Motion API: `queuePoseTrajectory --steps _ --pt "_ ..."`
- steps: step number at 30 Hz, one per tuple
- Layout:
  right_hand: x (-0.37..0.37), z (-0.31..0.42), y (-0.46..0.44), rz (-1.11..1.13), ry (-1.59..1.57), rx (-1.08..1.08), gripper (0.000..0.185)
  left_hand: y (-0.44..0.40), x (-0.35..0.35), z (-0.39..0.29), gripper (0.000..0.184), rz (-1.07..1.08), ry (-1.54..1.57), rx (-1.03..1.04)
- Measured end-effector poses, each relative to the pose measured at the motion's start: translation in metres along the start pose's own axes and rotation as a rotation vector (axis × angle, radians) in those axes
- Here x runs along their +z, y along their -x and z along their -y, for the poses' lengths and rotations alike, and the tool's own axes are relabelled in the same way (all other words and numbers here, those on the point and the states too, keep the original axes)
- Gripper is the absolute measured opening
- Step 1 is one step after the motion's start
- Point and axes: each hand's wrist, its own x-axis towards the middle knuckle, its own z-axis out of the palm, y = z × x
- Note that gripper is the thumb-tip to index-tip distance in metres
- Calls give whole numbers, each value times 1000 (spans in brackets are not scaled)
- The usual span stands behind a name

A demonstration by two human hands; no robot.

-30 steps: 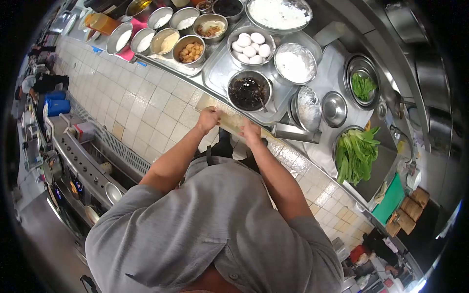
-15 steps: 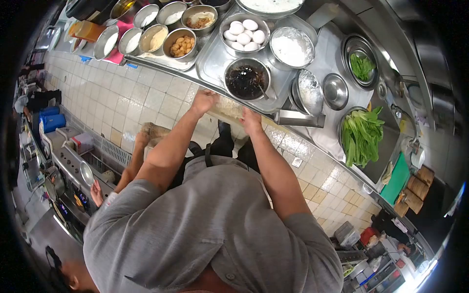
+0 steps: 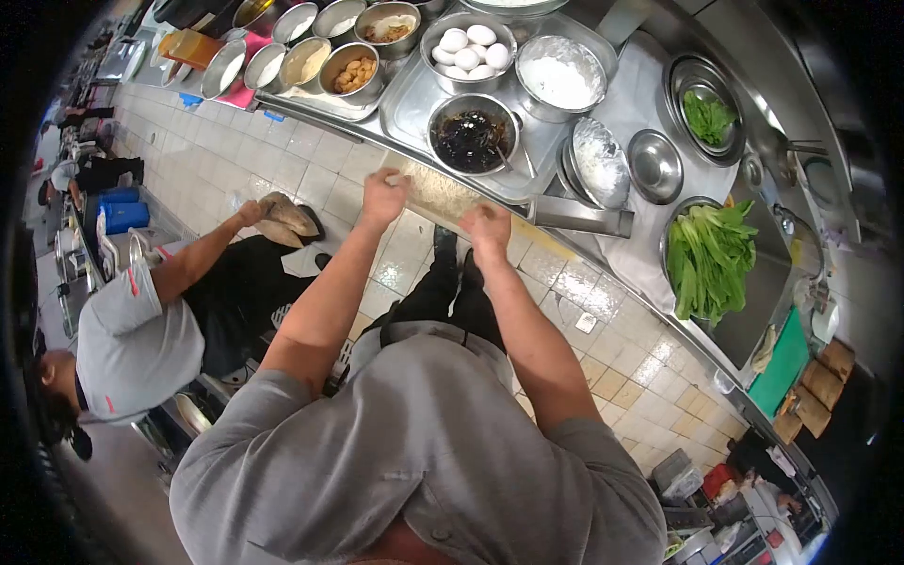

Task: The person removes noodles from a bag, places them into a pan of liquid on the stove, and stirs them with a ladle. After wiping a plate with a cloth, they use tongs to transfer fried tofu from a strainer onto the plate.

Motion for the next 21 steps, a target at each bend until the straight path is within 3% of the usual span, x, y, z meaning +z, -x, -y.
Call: queuePoseTrajectory --steps 2,4,6,8,9,10,12,13,15,21 --pt "-5 -12 -22 2 10 30 23 -11 3 7 49 -165 -190 337" --pt "-4 -4 -29 252 267 95 30 -25 9 9 51 -127 -218 298" --pt "2 -12 -41 187 267 92 39 -25 8 18 53 -94 -248 255" --pt "12 -5 -41 166 395 18 49 -21 2 25 58 -526 -450 144" --pt "14 5 -34 174 415 83 61 -25 10 50 57 -591 -405 24" --pt "18 15 -29 167 401 83 61 -21 10 53 57 -585 -413 37" --pt "22 25 -26 119 348 295 68 -9 13 57 50 110 574 -601" --pt "19 21 -32 108 333 286 68 -13 17 59 50 125 564 -588" --pt "8 4 -42 200 369 313 69 -17 25 71 41 321 858 -504" --pt "11 -21 15 106 464 297 58 27 10 110 38 354 838 -457"
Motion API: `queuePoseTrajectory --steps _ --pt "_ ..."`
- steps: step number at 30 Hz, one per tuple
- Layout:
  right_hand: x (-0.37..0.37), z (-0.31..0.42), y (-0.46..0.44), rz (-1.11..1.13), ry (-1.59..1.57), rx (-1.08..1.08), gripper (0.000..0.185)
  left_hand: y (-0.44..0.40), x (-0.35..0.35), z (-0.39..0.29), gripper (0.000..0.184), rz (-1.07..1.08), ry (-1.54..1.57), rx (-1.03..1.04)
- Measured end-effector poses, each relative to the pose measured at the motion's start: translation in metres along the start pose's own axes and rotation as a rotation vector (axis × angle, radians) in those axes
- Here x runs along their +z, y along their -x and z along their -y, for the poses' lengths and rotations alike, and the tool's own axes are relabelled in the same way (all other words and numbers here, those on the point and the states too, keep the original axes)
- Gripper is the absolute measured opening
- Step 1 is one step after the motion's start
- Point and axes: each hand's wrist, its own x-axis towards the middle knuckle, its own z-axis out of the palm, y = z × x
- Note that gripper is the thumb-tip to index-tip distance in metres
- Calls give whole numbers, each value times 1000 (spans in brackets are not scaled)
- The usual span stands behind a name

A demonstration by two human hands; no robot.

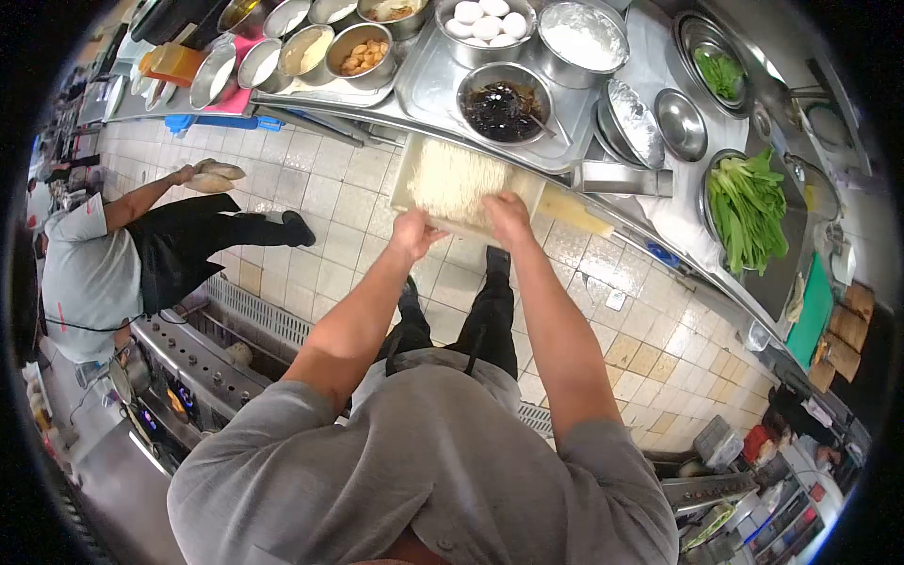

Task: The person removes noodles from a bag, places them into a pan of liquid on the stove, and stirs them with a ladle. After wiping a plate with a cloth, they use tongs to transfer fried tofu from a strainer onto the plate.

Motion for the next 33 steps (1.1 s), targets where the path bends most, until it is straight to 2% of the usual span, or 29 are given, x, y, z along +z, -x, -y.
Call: queuePoseTrajectory --steps 1,2,3,5,6,8,9,11,12,13,15,19,21,24,25,27,31,33 --pt "5 -4 7 -21 33 22 58 2 -10 6 38 22 7 11" --pt "8 -19 -2 -47 139 -143 58 5 -18 6 41 68 34 -33" --pt "11 -29 -14 -56 144 -146 58 3 -23 3 41 76 40 -35" --pt "23 -34 -11 -267 139 -375 54 10 -29 -5 45 106 76 -120" --pt "28 -32 -9 -265 157 -374 54 20 -29 -8 45 105 94 -123" --pt "44 -12 -9 -403 37 -285 50 45 -18 -36 53 -200 -216 -177" --pt "46 0 -4 -397 47 -293 50 39 -29 -33 53 -202 -203 -172" --pt "44 28 12 -185 -115 14 47 21 -48 -21 63 -531 -625 537" --pt "50 30 9 -207 -190 -16 41 18 -50 -22 66 -337 -534 582" --pt "50 35 8 -208 -187 -17 41 31 -43 -37 66 -337 -530 581" --pt "49 43 9 2 -249 -1 36 60 -26 -72 75 -8 -1251 1021" --pt "47 55 23 134 -250 -14 30 52 -7 -86 77 47 -1431 1052" --pt "38 50 22 154 -19 -195 31 35 -10 -92 71 238 -1158 771" --pt "20 23 -4 138 139 -285 35 42 -5 -101 64 238 -1179 805" --pt "20 20 0 136 125 -283 35 43 -5 -104 64 246 -1192 803" --pt "26 11 8 189 -67 -269 42 43 0 -110 59 257 -1150 636" --pt "41 8 15 94 -76 -318 41 28 -6 -108 55 312 -1076 699" --pt "49 16 19 110 20 -448 37 26 -3 -113 61 349 -1021 512"
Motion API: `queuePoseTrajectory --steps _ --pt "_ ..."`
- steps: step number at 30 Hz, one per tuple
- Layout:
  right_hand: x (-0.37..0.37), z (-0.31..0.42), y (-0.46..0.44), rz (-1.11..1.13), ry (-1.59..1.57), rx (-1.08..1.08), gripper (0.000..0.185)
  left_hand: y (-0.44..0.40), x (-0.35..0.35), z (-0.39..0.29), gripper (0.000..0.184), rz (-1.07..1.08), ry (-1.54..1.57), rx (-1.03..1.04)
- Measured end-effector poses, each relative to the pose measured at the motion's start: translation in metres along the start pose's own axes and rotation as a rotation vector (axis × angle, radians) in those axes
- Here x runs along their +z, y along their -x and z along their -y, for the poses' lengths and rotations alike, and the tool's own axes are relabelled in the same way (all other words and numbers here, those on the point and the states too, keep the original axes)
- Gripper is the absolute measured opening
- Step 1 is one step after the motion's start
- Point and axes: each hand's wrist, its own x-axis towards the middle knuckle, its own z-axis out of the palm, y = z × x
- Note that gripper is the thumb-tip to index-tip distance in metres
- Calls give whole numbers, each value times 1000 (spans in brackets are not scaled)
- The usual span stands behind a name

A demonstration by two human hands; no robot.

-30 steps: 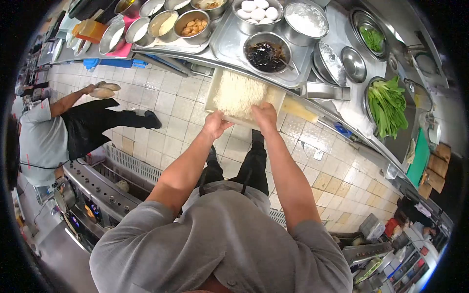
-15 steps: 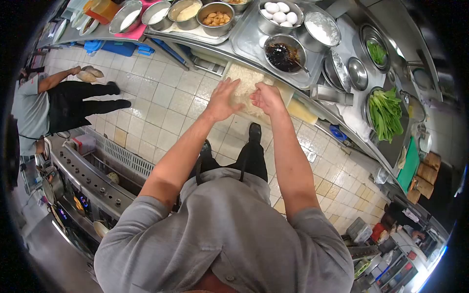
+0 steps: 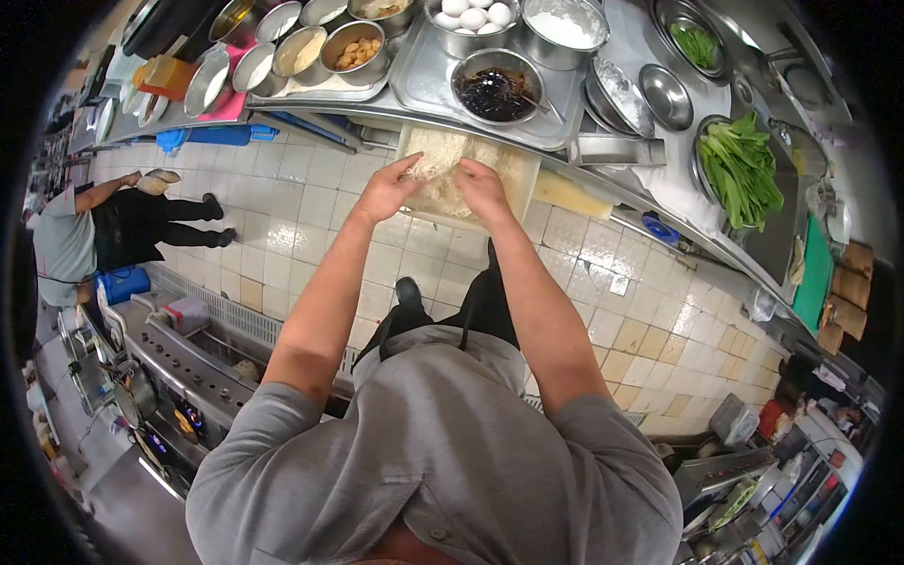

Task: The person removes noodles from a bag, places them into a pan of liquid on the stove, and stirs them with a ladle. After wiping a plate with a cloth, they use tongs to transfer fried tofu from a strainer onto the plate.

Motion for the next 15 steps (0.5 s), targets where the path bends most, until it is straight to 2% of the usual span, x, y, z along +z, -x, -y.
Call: queuePoseTrajectory --steps 1,3,4,6,10,12,13,15 --pt "4 0 -2 -3 -10 0 37 -2 2 6 61 6 -9 -1" --pt "9 3 -10 8 178 -128 29 -7 7 21 70 -187 -345 366" --pt "11 -1 -14 5 169 -128 29 -4 8 9 70 -181 -353 367" --pt "12 -18 -23 -87 415 -450 25 5 12 -27 76 -284 -514 432" --pt "15 -52 -19 -176 456 -477 25 0 14 -34 70 -175 -428 307" --pt "22 -58 -16 -236 122 -90 34 4 19 -35 64 -252 -394 321" --pt "24 -48 -8 -246 111 -92 34 6 22 -37 64 -242 -401 328" --pt "23 -13 10 -270 67 134 51 14 27 -40 60 -274 -363 248"
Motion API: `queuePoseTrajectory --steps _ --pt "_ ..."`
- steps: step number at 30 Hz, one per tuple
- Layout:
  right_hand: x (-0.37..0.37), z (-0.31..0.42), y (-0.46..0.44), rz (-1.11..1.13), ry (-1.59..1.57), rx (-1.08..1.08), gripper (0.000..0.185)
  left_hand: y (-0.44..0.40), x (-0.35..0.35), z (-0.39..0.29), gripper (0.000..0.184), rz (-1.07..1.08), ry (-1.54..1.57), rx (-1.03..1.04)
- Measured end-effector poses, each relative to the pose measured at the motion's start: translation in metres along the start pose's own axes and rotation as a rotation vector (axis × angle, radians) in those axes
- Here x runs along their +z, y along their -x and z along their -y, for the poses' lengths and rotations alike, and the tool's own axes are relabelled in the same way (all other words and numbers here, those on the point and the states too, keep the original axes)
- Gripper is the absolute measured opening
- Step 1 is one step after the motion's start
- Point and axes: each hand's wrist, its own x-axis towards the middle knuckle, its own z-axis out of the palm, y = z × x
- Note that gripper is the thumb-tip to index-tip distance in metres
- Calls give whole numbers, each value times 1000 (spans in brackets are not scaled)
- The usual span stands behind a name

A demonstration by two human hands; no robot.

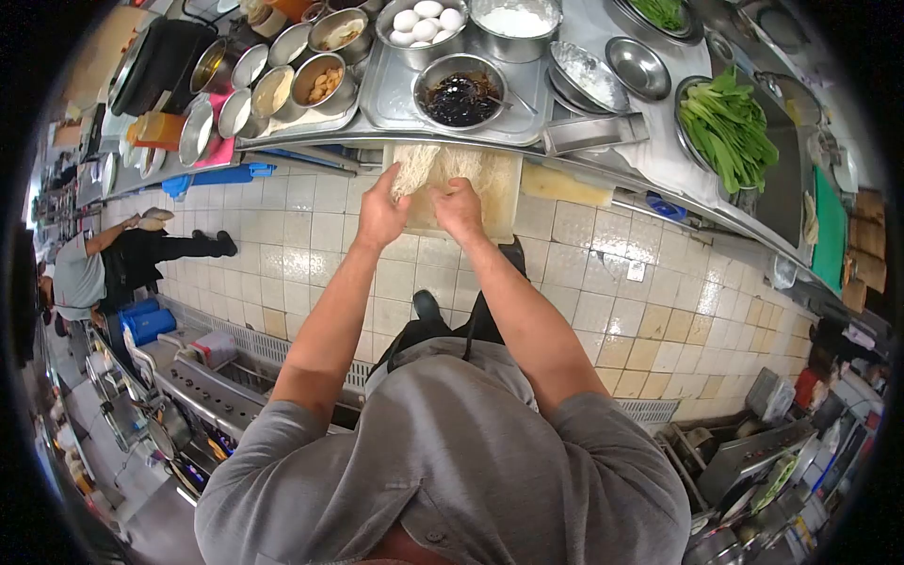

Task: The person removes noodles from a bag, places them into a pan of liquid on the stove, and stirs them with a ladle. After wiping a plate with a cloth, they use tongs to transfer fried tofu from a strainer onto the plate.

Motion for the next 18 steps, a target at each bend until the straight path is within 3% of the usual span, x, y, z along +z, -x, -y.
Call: queuePoseTrajectory --steps 4,6,10,13,18 --pt "11 -32 -13 -98 -5 -2 60 20 4 -27 58 -26 -72 -34" --pt "11 -41 -11 -229 0 -103 59 29 6 -19 59 -38 -87 -10" --pt "15 -71 -26 -242 -84 -73 53 50 -3 -10 57 -94 -215 128" --pt "6 -61 -20 -268 66 -165 47 68 -17 -10 55 -110 -253 161" --pt "2 -60 -31 -244 75 -224 42 107 -60 -36 48 -103 -169 42"
